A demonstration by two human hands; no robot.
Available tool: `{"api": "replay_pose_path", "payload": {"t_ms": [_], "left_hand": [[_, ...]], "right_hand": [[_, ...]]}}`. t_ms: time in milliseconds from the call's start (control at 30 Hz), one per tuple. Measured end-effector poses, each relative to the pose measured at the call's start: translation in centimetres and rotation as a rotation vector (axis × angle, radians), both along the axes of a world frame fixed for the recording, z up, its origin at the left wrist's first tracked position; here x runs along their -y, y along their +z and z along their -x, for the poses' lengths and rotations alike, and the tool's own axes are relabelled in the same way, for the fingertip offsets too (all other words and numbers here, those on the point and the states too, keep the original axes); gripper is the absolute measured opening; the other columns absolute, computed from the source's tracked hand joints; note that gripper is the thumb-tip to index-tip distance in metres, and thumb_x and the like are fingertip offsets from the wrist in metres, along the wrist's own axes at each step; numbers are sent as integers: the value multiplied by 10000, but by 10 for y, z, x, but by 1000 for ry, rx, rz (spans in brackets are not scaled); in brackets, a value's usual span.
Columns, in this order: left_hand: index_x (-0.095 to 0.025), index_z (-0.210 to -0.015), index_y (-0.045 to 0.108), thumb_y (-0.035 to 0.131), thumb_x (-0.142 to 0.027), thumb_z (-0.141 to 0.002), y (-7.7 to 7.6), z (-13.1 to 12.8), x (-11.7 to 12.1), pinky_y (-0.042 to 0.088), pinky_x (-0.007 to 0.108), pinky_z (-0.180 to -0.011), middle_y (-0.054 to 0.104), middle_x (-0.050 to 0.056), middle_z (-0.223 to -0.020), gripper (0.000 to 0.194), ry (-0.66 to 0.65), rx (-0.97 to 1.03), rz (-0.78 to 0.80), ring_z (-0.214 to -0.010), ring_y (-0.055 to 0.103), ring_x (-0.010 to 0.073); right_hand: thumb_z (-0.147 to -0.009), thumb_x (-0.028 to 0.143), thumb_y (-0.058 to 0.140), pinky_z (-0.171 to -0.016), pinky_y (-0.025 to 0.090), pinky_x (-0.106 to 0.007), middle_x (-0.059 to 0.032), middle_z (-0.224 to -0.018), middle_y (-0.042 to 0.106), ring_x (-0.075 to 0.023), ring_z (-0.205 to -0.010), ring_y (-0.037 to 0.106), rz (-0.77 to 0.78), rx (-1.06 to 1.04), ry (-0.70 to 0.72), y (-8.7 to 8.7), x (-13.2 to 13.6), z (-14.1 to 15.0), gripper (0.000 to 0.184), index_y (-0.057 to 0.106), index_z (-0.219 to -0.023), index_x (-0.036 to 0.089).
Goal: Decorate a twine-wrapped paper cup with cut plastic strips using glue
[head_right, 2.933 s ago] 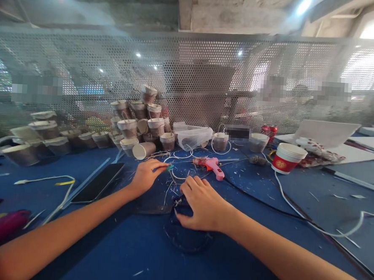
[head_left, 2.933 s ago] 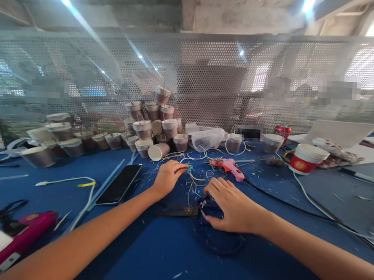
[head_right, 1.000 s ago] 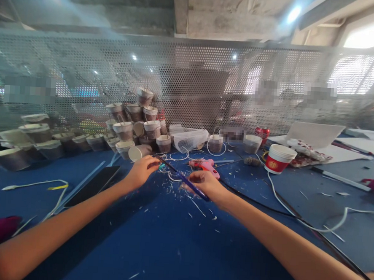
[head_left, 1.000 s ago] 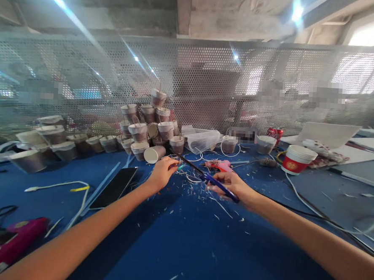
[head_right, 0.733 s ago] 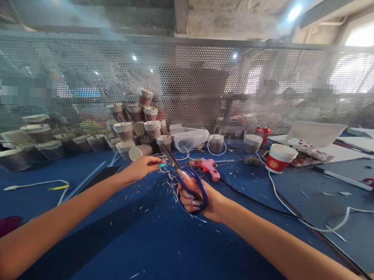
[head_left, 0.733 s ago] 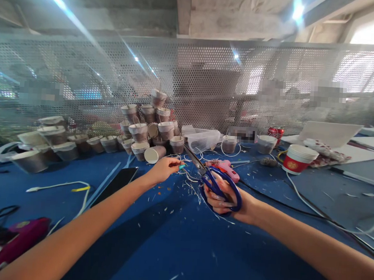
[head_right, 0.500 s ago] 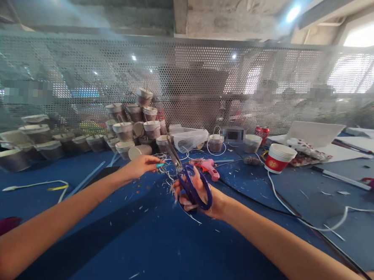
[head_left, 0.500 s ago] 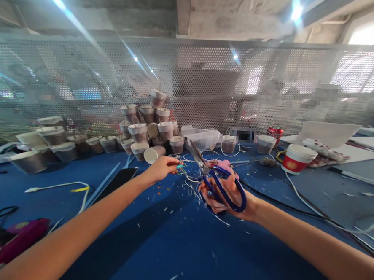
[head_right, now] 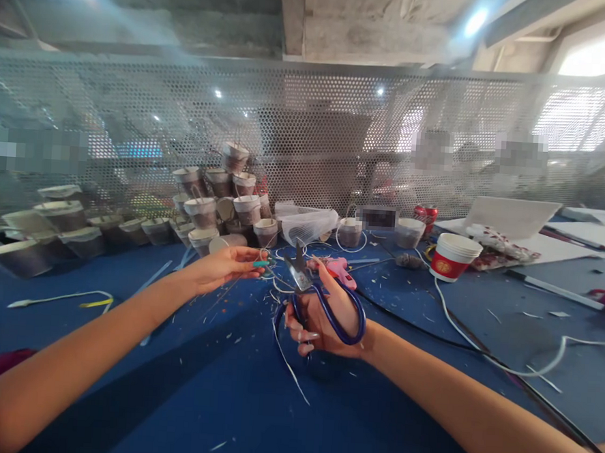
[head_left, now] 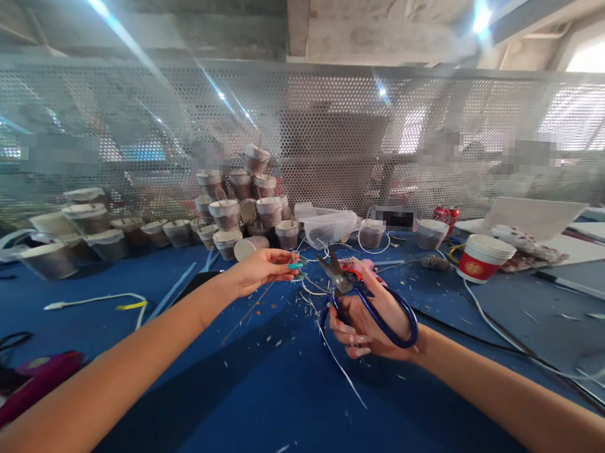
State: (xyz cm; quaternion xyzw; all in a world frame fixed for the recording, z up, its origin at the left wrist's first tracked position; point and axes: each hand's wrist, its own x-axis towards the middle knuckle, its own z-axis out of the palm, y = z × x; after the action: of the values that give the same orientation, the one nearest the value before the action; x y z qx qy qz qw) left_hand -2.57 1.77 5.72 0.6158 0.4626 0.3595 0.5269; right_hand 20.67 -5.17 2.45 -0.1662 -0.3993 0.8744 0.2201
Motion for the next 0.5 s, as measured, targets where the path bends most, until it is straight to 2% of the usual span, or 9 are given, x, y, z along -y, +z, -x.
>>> {"api": "replay_pose_path", "payload": {"t_ms": [133,333,500], "left_hand": [[-148,-956,642,625,-76,-673,2,0,1,552,343,-747,640,121,-1055,292,-40,44,-17,-880,642,212],[-151,-922,643,647,-24,-618,-1,-1,1,556,313,-707,638,104,-1028,329,-2,143,46,-804,655,190],[-155,-948,626,672,-53,-589,-1,2,-2,563,327,-701,631,97,-1006,376,-4,65,-72,-790,648,182]], "right_hand": [[-671,803,49,-434,323,-233,-10,-608,485,-84,-454,389,-32,52,55,2,1,1,805,495,-780,142],[-675,800,37,-393,331,-227,-6,-613,478,-79,-435,401,-72,115,112,2,4,4,810,496,-787,141],[-674,799,34,-362,327,-218,8,-592,448,-75,-416,390,-66,134,97,-1,2,3,809,498,-785,147]]}}
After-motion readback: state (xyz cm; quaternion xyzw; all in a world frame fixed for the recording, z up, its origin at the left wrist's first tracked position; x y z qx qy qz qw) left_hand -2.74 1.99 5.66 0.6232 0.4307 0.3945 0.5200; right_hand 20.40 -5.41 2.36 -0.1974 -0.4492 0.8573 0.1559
